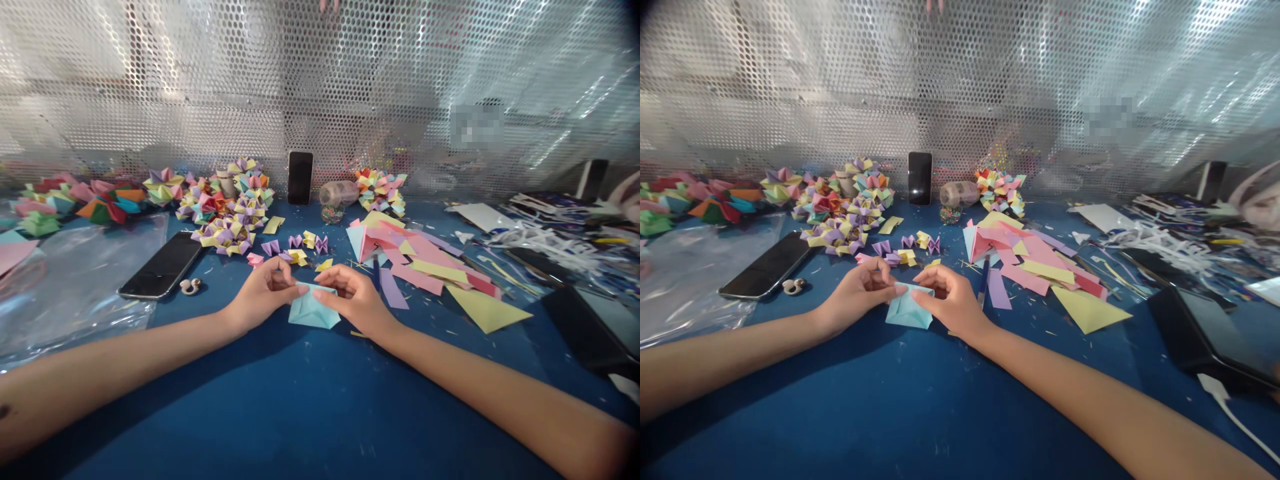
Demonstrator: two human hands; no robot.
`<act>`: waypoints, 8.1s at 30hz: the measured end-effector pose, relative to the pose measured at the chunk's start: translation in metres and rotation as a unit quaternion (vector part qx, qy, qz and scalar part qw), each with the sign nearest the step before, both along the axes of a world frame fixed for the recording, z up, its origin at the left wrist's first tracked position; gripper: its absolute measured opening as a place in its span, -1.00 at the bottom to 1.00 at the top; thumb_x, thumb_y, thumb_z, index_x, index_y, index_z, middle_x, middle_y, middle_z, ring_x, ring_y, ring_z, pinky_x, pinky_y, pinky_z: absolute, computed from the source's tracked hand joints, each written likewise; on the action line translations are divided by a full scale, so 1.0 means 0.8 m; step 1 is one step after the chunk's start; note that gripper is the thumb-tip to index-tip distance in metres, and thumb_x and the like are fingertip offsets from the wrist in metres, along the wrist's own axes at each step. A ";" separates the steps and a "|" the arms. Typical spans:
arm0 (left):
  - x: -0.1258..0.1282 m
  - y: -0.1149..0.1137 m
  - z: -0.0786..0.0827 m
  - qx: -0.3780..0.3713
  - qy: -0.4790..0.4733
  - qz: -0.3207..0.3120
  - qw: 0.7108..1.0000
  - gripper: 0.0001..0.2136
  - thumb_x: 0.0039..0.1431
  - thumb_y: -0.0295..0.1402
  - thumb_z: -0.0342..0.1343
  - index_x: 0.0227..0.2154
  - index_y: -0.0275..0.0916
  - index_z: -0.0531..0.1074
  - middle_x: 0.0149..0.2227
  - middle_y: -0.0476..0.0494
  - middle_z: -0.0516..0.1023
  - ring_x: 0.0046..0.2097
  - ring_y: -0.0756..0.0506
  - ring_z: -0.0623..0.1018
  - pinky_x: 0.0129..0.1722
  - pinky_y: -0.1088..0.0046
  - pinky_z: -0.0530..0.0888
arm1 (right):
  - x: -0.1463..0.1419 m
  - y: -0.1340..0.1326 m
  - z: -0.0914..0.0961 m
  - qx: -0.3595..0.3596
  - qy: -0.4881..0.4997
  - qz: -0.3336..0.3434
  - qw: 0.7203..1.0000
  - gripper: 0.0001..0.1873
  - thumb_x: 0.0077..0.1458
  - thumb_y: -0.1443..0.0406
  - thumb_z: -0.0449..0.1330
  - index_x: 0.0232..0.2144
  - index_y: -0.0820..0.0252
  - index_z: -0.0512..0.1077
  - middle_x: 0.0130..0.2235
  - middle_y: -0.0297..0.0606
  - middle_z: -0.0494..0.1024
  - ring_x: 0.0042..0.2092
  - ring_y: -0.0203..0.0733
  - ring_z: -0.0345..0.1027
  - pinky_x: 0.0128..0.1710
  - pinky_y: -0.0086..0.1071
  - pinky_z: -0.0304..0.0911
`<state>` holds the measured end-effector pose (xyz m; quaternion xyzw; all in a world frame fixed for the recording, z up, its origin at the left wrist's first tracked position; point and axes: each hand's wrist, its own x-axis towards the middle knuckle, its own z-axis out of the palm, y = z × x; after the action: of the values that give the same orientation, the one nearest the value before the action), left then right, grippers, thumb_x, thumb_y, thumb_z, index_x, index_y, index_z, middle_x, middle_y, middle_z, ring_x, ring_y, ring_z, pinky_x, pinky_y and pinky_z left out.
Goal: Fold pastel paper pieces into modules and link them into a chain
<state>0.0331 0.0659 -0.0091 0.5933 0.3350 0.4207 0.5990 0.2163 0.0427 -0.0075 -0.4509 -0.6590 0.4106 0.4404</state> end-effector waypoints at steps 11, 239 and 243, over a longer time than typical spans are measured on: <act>-0.001 0.000 0.000 -0.005 0.010 0.036 0.999 -0.68 -0.02 -0.36 0.23 -0.49 -0.22 0.11 -0.59 0.14 0.30 -0.55 0.11 0.32 -0.54 0.60 0.22 | 0.001 -0.002 0.003 0.010 0.000 0.003 1.000 -0.69 0.00 0.15 0.21 -0.18 0.09 0.35 -0.26 -0.27 0.44 -0.27 -0.25 0.35 -0.33 -0.37 0.29; -0.003 0.001 0.000 -0.059 0.005 -0.004 0.998 -0.82 -0.04 -0.35 0.25 -0.40 -0.32 0.41 -0.48 0.02 0.49 -0.44 0.11 0.46 -0.43 0.66 0.42 | 0.001 -0.001 0.002 0.021 0.037 -0.022 0.999 -0.80 -0.05 0.20 0.26 -0.33 0.15 0.48 -0.29 -0.26 0.52 -0.27 -0.21 0.39 -0.29 -0.33 0.30; -0.002 0.000 0.002 -0.062 0.013 -0.005 0.998 -0.82 -0.04 -0.36 0.25 -0.40 -0.32 0.41 -0.49 0.02 0.48 -0.44 0.10 0.46 -0.42 0.63 0.41 | -0.001 0.001 -0.002 0.021 0.002 -0.065 0.998 -0.80 -0.01 0.17 0.23 -0.37 0.16 0.49 -0.33 -0.25 0.54 -0.28 -0.19 0.40 -0.28 -0.31 0.31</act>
<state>0.0318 0.0660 -0.0073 0.5622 0.3648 0.3882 0.6326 0.2157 0.0438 -0.0087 -0.4831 -0.6358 0.3677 0.4766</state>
